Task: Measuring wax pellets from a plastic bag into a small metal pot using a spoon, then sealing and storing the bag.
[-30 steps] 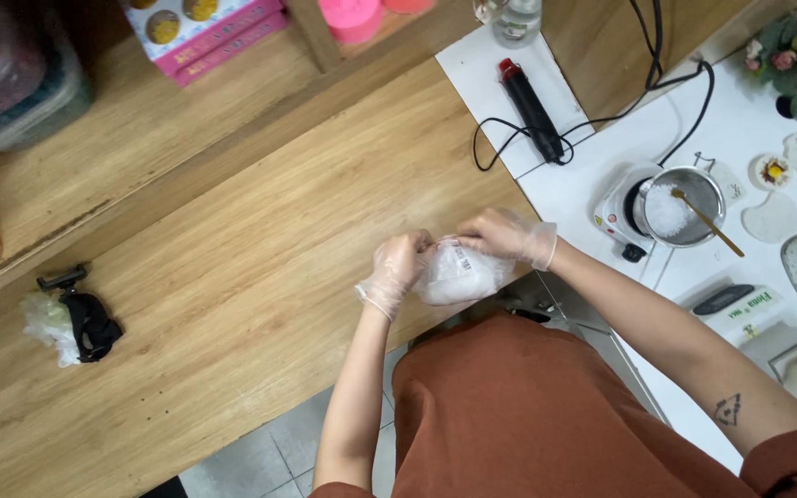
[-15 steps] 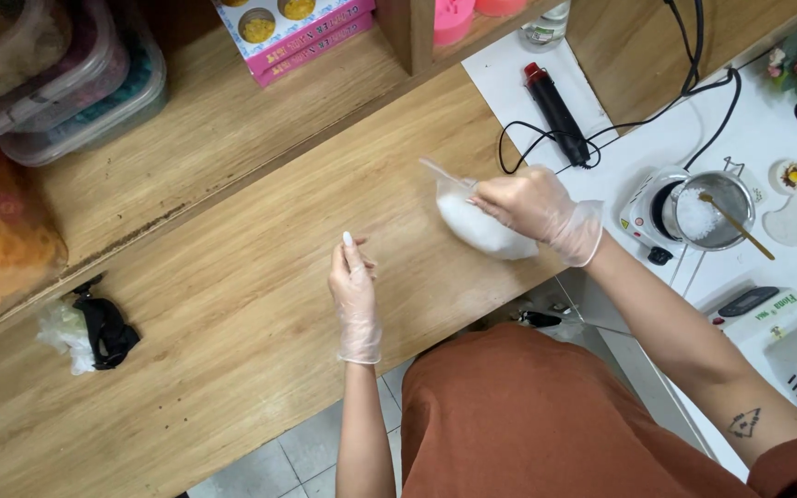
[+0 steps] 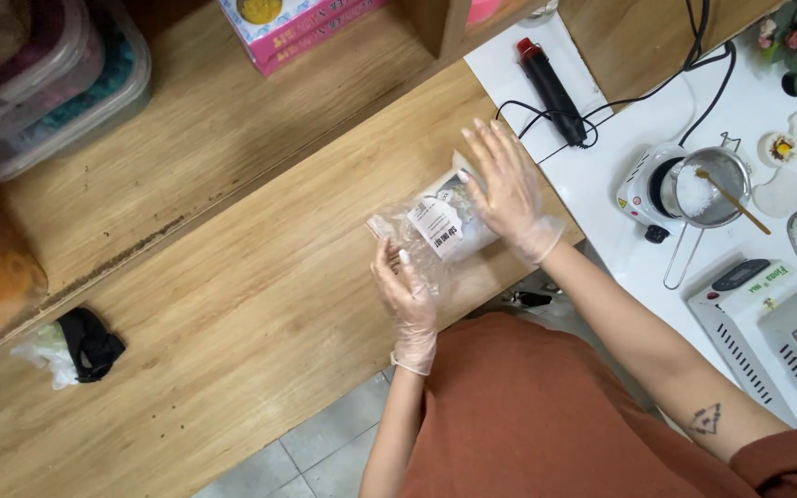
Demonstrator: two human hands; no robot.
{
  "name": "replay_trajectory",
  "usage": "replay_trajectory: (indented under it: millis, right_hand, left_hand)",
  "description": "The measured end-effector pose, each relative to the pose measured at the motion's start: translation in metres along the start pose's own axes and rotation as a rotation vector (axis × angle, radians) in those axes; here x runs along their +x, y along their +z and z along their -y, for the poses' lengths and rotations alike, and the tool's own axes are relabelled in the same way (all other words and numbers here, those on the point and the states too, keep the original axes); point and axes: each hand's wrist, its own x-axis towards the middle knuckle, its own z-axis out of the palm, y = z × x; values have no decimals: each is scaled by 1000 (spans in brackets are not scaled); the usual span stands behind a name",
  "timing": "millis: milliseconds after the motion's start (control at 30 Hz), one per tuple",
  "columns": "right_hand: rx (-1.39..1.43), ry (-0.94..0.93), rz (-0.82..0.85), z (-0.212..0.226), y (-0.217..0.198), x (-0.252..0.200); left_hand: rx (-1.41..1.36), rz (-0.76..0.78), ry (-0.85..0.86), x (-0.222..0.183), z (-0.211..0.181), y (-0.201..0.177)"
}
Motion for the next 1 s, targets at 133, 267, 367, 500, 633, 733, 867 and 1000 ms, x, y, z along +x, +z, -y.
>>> replay_trajectory:
  millis: [133, 267, 367, 500, 633, 733, 867, 1000]
  right_hand:
    - [-205, 123, 350, 25, 38, -4]
    - [-160, 24, 611, 6, 60, -8]
    - [2, -26, 520, -6, 28, 21]
    - [-35, 145, 124, 0, 1, 41]
    - [-73, 286, 496, -9, 61, -15]
    - [-136, 144, 419, -30, 71, -8]
    - [-26, -33, 274, -31, 48, 25]
    - [143, 294, 664, -42, 56, 33]
  left_hand:
    - [-157, -38, -233, -17, -2, 11]
    - [-142, -35, -371, -22, 21, -10]
    - [-31, -64, -349, -28, 31, -29]
    - [3, -54, -446, -33, 6, -42]
    - [-82, 104, -753, -60, 0, -22]
    - [-363, 424, -1096, -71, -9, 4]
    - [-399, 689, -1011, -76, -26, 30]
    - [-970, 655, -1494, -91, -3, 66]
